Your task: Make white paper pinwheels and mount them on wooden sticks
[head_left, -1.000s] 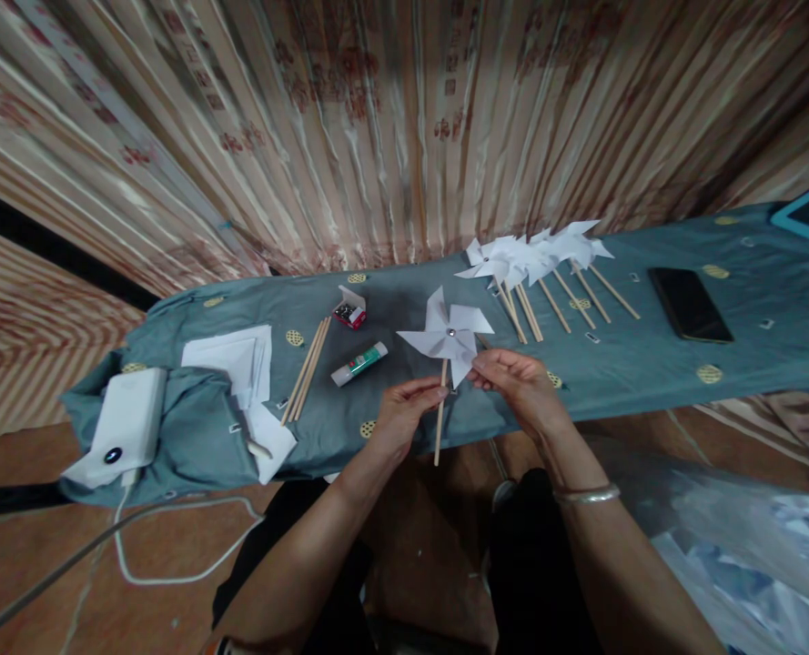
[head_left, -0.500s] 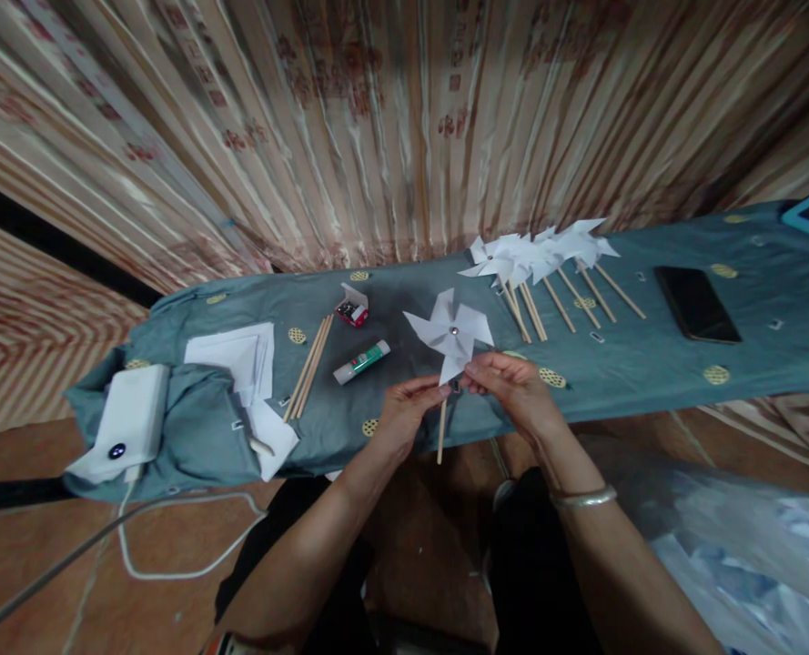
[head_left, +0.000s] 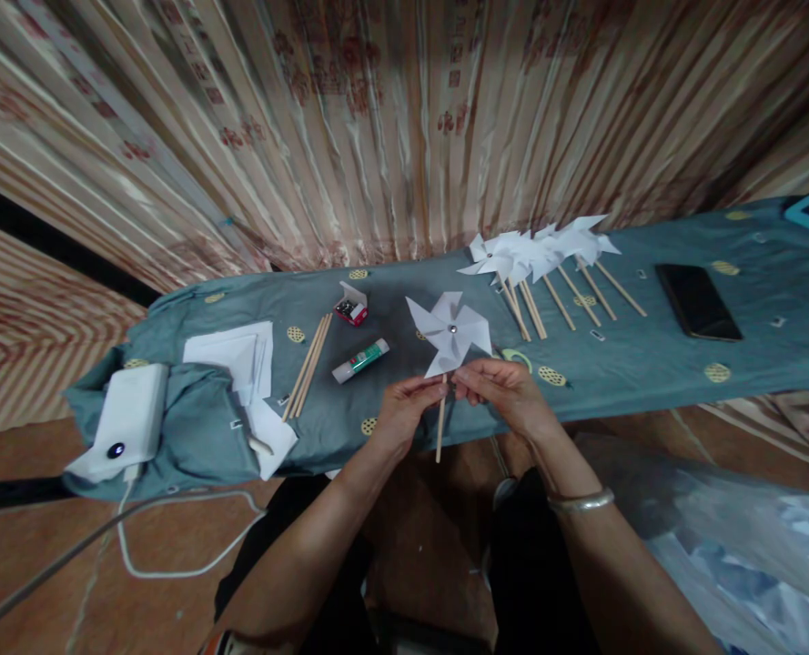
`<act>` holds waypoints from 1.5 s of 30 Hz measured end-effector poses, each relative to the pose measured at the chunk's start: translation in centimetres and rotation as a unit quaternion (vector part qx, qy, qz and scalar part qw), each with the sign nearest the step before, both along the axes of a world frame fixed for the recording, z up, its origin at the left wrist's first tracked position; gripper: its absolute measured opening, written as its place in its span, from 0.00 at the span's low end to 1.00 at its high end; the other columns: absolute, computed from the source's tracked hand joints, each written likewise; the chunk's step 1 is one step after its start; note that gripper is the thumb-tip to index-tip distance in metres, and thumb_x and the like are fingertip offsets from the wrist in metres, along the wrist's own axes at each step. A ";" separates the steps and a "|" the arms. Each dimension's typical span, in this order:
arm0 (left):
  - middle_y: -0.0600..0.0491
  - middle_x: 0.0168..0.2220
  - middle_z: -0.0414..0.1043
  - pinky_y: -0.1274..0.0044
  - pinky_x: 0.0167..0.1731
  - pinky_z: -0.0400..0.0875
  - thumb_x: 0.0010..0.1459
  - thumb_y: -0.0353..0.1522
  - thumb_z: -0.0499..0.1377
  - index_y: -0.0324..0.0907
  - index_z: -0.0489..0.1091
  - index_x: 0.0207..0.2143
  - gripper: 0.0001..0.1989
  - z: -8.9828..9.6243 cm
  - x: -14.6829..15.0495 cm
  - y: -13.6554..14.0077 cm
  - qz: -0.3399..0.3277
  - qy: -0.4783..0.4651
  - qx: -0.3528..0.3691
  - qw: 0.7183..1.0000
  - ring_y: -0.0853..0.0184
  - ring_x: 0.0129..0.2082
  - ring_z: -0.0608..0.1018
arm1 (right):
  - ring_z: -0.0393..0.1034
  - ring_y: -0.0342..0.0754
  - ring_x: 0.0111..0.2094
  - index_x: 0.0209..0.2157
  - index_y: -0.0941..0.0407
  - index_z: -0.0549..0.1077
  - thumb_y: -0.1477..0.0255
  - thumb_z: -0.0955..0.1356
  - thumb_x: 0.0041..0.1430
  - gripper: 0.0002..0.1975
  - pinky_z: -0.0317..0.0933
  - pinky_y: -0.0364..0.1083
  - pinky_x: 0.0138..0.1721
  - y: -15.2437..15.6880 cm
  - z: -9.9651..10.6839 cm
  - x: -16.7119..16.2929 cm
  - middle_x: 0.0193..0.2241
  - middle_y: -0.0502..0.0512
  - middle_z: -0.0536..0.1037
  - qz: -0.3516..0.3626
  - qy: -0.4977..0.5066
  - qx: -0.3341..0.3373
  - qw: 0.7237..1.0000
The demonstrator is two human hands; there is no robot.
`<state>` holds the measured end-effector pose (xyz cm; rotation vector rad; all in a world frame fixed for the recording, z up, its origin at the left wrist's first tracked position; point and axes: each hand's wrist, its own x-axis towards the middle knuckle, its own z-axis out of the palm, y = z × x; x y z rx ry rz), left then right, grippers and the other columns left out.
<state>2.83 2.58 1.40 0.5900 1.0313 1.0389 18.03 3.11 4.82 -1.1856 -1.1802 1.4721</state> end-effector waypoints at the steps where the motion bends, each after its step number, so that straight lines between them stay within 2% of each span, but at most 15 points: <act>1: 0.50 0.29 0.80 0.74 0.40 0.69 0.32 0.35 0.74 0.40 0.80 0.28 0.16 0.0 0.0 0.0 0.002 0.005 -0.004 1.000 0.68 0.30 0.77 | 0.60 0.38 0.18 0.20 0.56 0.76 0.54 0.74 0.44 0.18 0.55 0.42 0.21 -0.1 0.1 0.3 0.18 0.49 0.75 -0.001 -0.002 0.002 1.000; 3: 0.50 0.28 0.80 0.74 0.38 0.69 0.32 0.34 0.74 0.40 0.80 0.28 0.16 0.1 -0.1 0.1 0.005 0.011 -0.010 1.000 0.68 0.29 0.77 | 0.58 0.38 0.17 0.20 0.55 0.76 0.55 0.74 0.46 0.18 0.52 0.42 0.19 0.0 0.3 1.2 0.17 0.49 0.74 -0.030 0.005 0.009 0.999; 6: 0.50 0.29 0.80 0.75 0.38 0.68 0.33 0.34 0.74 0.40 0.80 0.28 0.15 0.2 -0.1 0.0 -0.007 0.007 -0.009 1.000 0.69 0.30 0.77 | 0.55 0.38 0.16 0.20 0.54 0.75 0.56 0.75 0.45 0.16 0.50 0.42 0.19 0.3 0.3 2.8 0.17 0.48 0.73 -0.152 0.046 0.037 0.987; 9: 0.50 0.29 0.80 0.76 0.37 0.68 0.34 0.34 0.73 0.40 0.80 0.28 0.15 0.3 0.0 -0.1 -0.025 0.004 -0.011 1.000 0.69 0.30 0.77 | 0.59 0.40 0.19 0.22 0.52 0.76 0.57 0.76 0.42 0.14 0.55 0.43 0.21 0.8 0.0 3.8 0.20 0.48 0.75 -0.250 0.047 0.059 0.965; 11: 0.50 0.29 0.80 0.76 0.36 0.68 0.34 0.34 0.73 0.40 0.80 0.29 0.15 0.2 0.0 -0.2 -0.033 0.008 -0.012 0.999 0.69 0.30 0.76 | 0.64 0.42 0.23 0.26 0.51 0.77 0.58 0.76 0.42 0.13 0.60 0.44 0.25 1.0 -0.4 4.0 0.25 0.50 0.78 -0.271 0.027 0.060 0.960; 13: 0.50 0.28 0.80 0.76 0.36 0.67 0.34 0.34 0.73 0.40 0.81 0.29 0.15 0.1 0.0 -0.2 -0.036 0.012 -0.013 0.999 0.69 0.29 0.76 | 0.67 0.43 0.26 0.28 0.51 0.78 0.58 0.76 0.42 0.13 0.62 0.44 0.29 1.1 -0.8 3.8 0.28 0.50 0.79 -0.270 0.019 0.056 0.961; 15: 0.50 0.28 0.80 0.77 0.36 0.67 0.34 0.34 0.73 0.40 0.81 0.29 0.15 0.0 0.0 -0.3 -0.037 0.014 -0.011 0.999 0.69 0.29 0.76 | 0.67 0.42 0.25 0.28 0.51 0.78 0.59 0.76 0.42 0.13 0.62 0.44 0.29 1.1 -1.0 3.4 0.26 0.49 0.78 -0.256 0.024 0.052 0.965; 22: 0.51 0.29 0.80 0.78 0.35 0.67 0.34 0.35 0.73 0.41 0.81 0.29 0.15 -0.2 0.0 -0.2 -0.022 0.010 0.000 1.000 0.71 0.28 0.75 | 0.61 0.40 0.20 0.22 0.53 0.78 0.61 0.77 0.38 0.12 0.56 0.42 0.24 1.1 -1.0 2.5 0.17 0.46 0.72 -0.235 0.018 0.030 0.971; 28: 0.50 0.29 0.80 0.76 0.36 0.68 0.34 0.34 0.73 0.40 0.80 0.30 0.16 -0.2 0.0 0.0 -0.010 0.008 -0.003 1.000 0.70 0.29 0.76 | 0.62 0.40 0.20 0.22 0.53 0.77 0.61 0.78 0.36 0.13 0.58 0.42 0.25 1.0 -1.1 1.9 0.17 0.47 0.73 -0.219 0.015 0.018 0.975; 39: 0.51 0.27 0.80 0.74 0.41 0.69 0.29 0.35 0.75 0.39 0.80 0.28 0.19 -0.1 0.0 0.1 0.010 -0.010 -0.016 1.000 0.70 0.28 0.77 | 0.63 0.40 0.21 0.19 0.54 0.77 0.60 0.78 0.32 0.14 0.59 0.42 0.26 0.7 -1.1 0.7 0.18 0.47 0.74 -0.187 0.018 0.006 0.982; 45: 0.50 0.29 0.80 0.72 0.44 0.69 0.30 0.35 0.75 0.38 0.80 0.31 0.20 -0.2 0.0 0.1 0.005 -0.013 -0.010 1.000 0.69 0.30 0.78 | 0.63 0.39 0.21 0.18 0.54 0.76 0.57 0.78 0.32 0.17 0.58 0.41 0.25 0.5 -0.9 -0.1 0.18 0.47 0.74 -0.163 0.020 0.005 0.986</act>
